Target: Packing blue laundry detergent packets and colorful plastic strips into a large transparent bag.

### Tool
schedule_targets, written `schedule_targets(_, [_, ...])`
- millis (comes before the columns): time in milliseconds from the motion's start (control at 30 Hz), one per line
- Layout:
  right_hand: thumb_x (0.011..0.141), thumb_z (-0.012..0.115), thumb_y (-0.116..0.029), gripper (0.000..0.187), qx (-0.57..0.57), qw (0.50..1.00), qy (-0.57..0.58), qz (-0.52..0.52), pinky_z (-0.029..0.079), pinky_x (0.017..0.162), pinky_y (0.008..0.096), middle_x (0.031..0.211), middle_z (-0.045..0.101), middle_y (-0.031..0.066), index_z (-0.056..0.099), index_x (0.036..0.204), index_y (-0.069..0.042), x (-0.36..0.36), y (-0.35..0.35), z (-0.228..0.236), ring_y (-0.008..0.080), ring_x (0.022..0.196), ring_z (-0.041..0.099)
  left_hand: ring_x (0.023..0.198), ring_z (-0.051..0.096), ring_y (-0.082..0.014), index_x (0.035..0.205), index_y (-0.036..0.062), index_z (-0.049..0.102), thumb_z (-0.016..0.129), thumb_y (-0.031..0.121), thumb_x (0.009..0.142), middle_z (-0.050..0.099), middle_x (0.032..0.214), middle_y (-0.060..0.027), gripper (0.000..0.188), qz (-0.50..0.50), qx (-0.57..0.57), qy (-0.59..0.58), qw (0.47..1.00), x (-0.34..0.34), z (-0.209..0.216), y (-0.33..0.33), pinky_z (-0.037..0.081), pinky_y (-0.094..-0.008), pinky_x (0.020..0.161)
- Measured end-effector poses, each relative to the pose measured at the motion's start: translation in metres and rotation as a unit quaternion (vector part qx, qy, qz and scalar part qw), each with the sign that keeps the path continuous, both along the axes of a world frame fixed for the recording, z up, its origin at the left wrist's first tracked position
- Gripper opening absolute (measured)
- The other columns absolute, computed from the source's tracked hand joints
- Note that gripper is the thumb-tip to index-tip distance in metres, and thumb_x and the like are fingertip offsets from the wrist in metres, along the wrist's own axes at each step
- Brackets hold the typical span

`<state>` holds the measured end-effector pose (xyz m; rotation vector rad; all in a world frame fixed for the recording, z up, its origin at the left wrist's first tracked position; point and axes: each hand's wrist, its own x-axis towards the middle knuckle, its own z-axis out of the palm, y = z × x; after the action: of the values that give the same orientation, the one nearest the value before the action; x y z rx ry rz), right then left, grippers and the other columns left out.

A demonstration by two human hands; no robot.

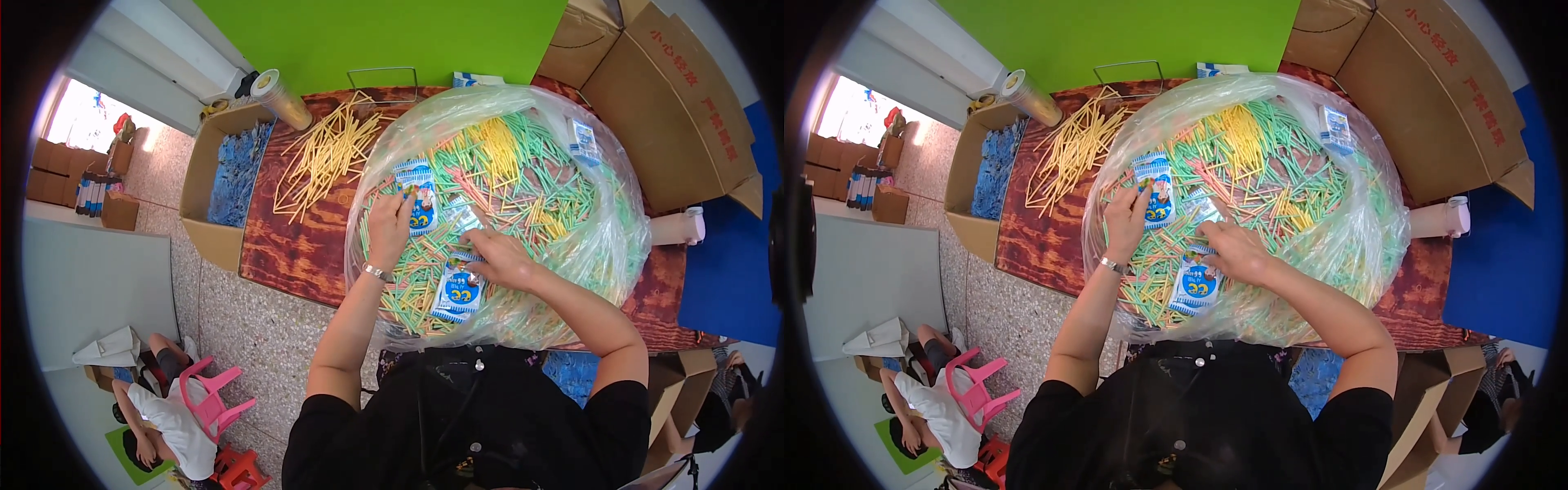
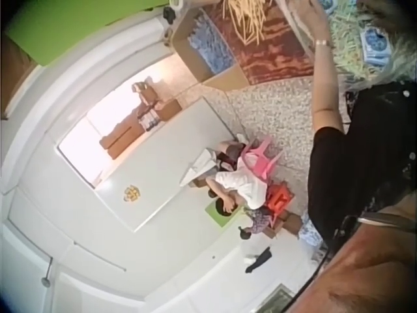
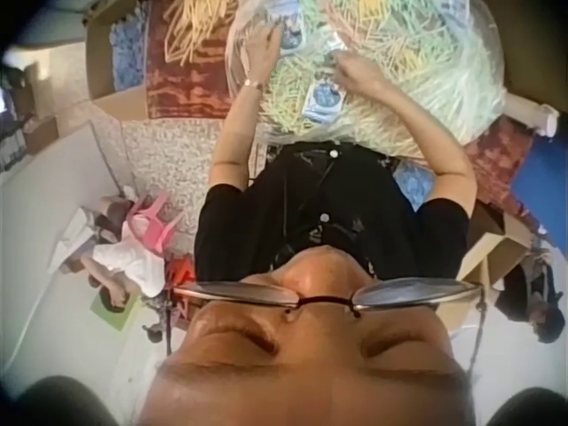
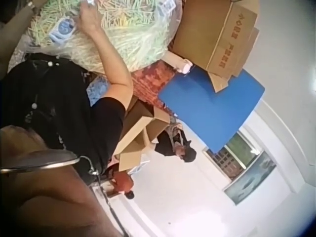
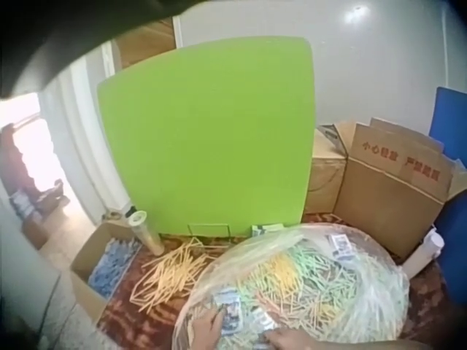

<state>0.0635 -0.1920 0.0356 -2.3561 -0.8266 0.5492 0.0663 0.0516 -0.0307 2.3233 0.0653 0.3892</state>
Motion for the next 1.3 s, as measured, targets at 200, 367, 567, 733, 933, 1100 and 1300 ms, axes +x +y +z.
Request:
schedule_targets(200, [0.080, 0.071, -0.017, 0.021, 0.023, 0.998, -0.018, 0.052, 0.049, 0.075, 0.0434, 0.090, 0.063, 0.0104, 0.059, 0.095, -0.008, 0.014, -0.018, 0.006, 0.0324, 0.090, 0.062, 0.097, 0.056, -0.0339, 0.112, 0.0024, 0.062, 0.074, 0.017, 0.080, 0.063, 0.101, -0.0148, 0.037, 0.019, 0.041, -0.180, 0.983, -0.016, 0.041, -0.028, 0.044, -0.0429, 0.084])
schedule_targets(367, [0.083, 0.069, -0.014, 0.016, 0.145, 0.987, -0.060, 0.032, 0.046, 0.069, 0.0420, 0.084, 0.060, 0.0140, 0.060, 0.093, -0.005, 0.032, -0.014, 0.030, 0.0346, 0.081, 0.059, 0.083, 0.060, -0.0184, 0.104, -0.0009, 0.066, 0.071, 0.014, 0.084, 0.066, 0.092, -0.0105, 0.025, -0.217, -0.144, 0.064, 0.963, -0.045, 0.054, -0.038, 0.048, -0.0340, 0.075])
schedule_targets(567, [0.082, 0.072, -0.017, 0.022, 0.156, 0.987, 0.022, -0.017, 0.048, 0.066, 0.0360, 0.085, 0.065, 0.0124, 0.063, 0.098, -0.004, 0.048, -0.006, 0.033, 0.0260, 0.078, 0.064, 0.068, 0.055, -0.0010, 0.088, -0.0011, 0.069, 0.069, 0.012, 0.088, 0.068, 0.077, 0.0020, 0.013, -0.144, -0.284, 0.184, 0.930, -0.035, 0.026, -0.044, 0.044, -0.0193, 0.058])
schedule_targets(733, [0.087, 0.065, -0.021, 0.029, 0.287, 0.957, 0.023, 0.029, 0.052, 0.068, 0.0376, 0.092, 0.067, 0.0172, 0.062, 0.110, -0.004, 0.103, -0.015, 0.016, 0.0304, 0.076, 0.065, 0.060, 0.049, 0.0003, 0.074, 0.0040, 0.062, 0.077, 0.010, 0.081, 0.060, 0.066, 0.0041, 0.018, -0.094, -0.323, 0.164, 0.927, -0.023, 0.033, -0.042, 0.036, -0.0181, 0.050])
schedule_targets(933, [0.088, 0.052, -0.018, 0.037, -0.119, 0.976, -0.123, -0.132, 0.052, 0.083, 0.0408, 0.118, 0.063, 0.0181, 0.058, 0.123, -0.007, 0.249, -0.036, -0.060, 0.0323, 0.104, 0.062, 0.055, 0.041, -0.0018, 0.065, 0.0039, 0.052, 0.080, 0.019, 0.079, 0.048, 0.059, 0.0044, 0.035, -0.097, -0.327, 0.137, 0.930, -0.023, 0.021, -0.054, 0.033, -0.0215, 0.046])
schedule_targets(1100, [0.087, 0.056, -0.019, 0.039, -0.025, 0.993, -0.076, -0.090, 0.045, 0.095, 0.0384, 0.124, 0.060, 0.0175, 0.055, 0.126, -0.010, 0.282, 0.000, -0.073, 0.0335, 0.113, 0.056, 0.058, 0.043, 0.0015, 0.068, 0.0042, 0.057, 0.076, 0.011, 0.081, 0.052, 0.063, 0.0073, 0.024, -0.086, -0.289, 0.155, 0.941, -0.031, 0.037, -0.049, 0.033, -0.0174, 0.048])
schedule_targets(1300, [0.082, 0.057, -0.010, 0.050, -0.080, 0.992, -0.009, -0.094, 0.040, 0.103, 0.0372, 0.132, 0.055, 0.0182, 0.051, 0.132, -0.010, 0.316, -0.012, -0.135, 0.0319, 0.124, 0.048, 0.058, 0.041, 0.0017, 0.068, 0.0044, 0.056, 0.076, 0.011, 0.081, 0.051, 0.062, 0.0079, 0.025, -0.086, -0.332, 0.155, 0.927, -0.025, 0.037, -0.054, 0.031, -0.0178, 0.048])
